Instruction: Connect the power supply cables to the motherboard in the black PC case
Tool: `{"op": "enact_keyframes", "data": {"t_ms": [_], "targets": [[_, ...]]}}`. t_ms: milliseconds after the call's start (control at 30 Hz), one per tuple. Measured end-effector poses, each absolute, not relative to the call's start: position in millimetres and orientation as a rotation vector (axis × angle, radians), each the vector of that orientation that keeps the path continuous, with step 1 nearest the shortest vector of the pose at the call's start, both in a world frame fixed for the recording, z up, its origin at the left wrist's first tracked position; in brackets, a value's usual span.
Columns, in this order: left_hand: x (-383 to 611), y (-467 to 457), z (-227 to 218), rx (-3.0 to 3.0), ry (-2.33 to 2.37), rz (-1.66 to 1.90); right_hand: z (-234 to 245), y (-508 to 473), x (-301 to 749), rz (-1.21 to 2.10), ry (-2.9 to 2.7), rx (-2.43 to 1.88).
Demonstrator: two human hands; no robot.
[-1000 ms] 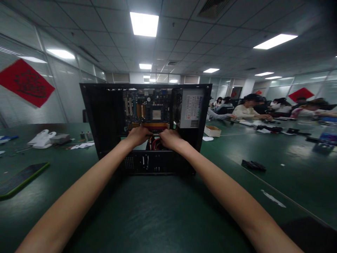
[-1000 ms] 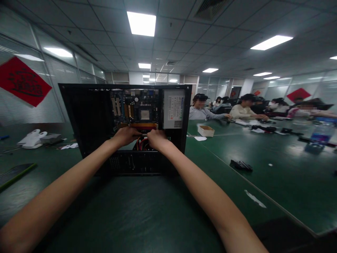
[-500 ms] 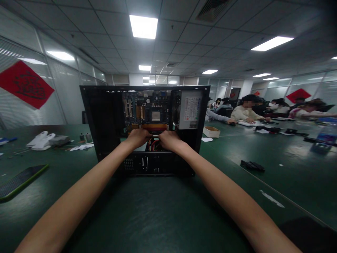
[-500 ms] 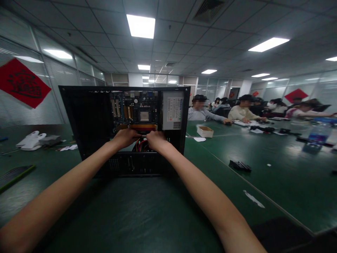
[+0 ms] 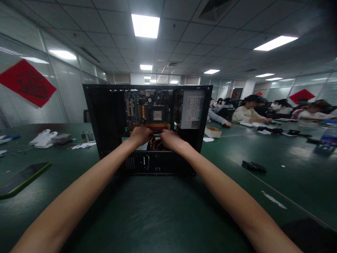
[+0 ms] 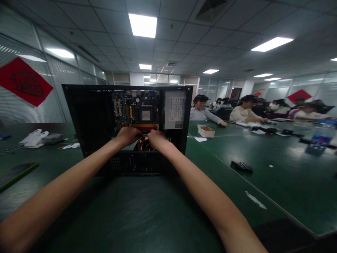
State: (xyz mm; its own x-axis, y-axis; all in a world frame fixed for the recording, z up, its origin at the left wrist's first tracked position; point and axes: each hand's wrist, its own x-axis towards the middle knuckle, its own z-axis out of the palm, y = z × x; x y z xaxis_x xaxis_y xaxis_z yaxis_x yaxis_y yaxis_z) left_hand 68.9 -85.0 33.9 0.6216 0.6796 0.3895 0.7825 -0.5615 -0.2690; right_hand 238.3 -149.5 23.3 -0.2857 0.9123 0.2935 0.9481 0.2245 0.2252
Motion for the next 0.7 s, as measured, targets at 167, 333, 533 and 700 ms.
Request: {"op": "enact_keyframes", "data": {"t_ms": [167, 333, 533, 700], "targets": [[70, -86, 34, -2.423, -1.151, -0.346, 22, -150, 240, -0.565, -2.419, -1.748], [70, -90, 35, -2.430, -1.131, -0.355, 24, -147, 240, -0.619, -2.436, -1.652], [67, -92, 35, -2.433, -1.105, -0.381, 29, -133, 238, -0.651, -2.478, -1.527], [67, -91, 34, -2.422, -1.130, -0.369, 25, -125, 237, -0.648, -2.466, -1.512]]}}
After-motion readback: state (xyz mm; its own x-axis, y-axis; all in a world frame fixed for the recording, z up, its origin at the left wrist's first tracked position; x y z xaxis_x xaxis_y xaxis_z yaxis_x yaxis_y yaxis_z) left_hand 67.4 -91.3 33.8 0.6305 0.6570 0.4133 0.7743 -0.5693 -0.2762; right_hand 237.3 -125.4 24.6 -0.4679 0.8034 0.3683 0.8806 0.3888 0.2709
